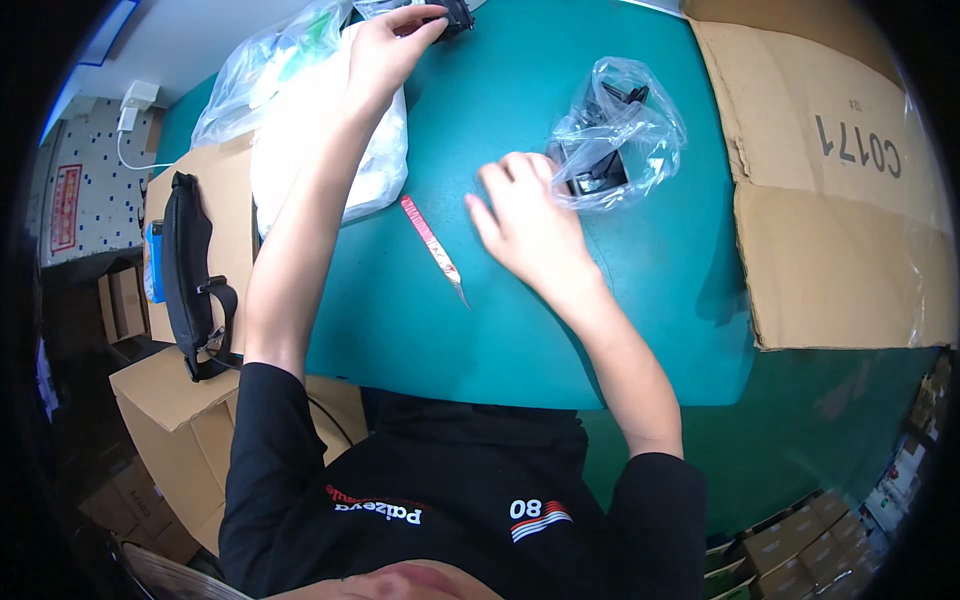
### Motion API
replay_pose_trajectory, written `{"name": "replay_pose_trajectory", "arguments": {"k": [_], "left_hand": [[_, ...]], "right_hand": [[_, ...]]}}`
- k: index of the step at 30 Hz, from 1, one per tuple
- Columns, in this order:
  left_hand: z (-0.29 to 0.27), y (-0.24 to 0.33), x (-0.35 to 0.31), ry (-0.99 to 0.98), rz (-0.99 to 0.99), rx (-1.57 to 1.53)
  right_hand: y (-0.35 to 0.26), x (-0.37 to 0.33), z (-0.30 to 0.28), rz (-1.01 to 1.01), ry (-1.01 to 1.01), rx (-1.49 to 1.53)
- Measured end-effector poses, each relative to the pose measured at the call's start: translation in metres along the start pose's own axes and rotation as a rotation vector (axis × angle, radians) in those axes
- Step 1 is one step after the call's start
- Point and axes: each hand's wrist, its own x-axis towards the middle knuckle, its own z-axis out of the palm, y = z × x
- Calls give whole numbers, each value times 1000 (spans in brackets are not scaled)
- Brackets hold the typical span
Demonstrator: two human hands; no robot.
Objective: The person unpacks small black electronic components from plastic bags and places them into a cardboard box. They then use a red-handled tool to scrape or clean the interior surfaces of the components before placing them back into bags. The process is repeated for multiple units.
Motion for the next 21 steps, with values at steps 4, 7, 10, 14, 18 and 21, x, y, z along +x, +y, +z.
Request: {"name": "replay_pose_trajectory", "arguments": {"k": [4,7,10,14,18,21], "left_hand": [[-14,3,-46,-110,385,35],[-42,27,-93,-303,521,95],[-56,29,-124,-452,546,88],[-72,28,-153,-376,542,48],[-90,5,-176,-386,491,93],[-75,-11,-194,-491,533,203]], "right_hand": [[6,7,-15,212,165,167],[2,14,-26,60,342,216],[-3,14,-40,-74,127,210],[-1,10,-33,-18,-113,411],[0,12,-40,35,-145,390],[6,11,-43,-16,-202,377]]}}
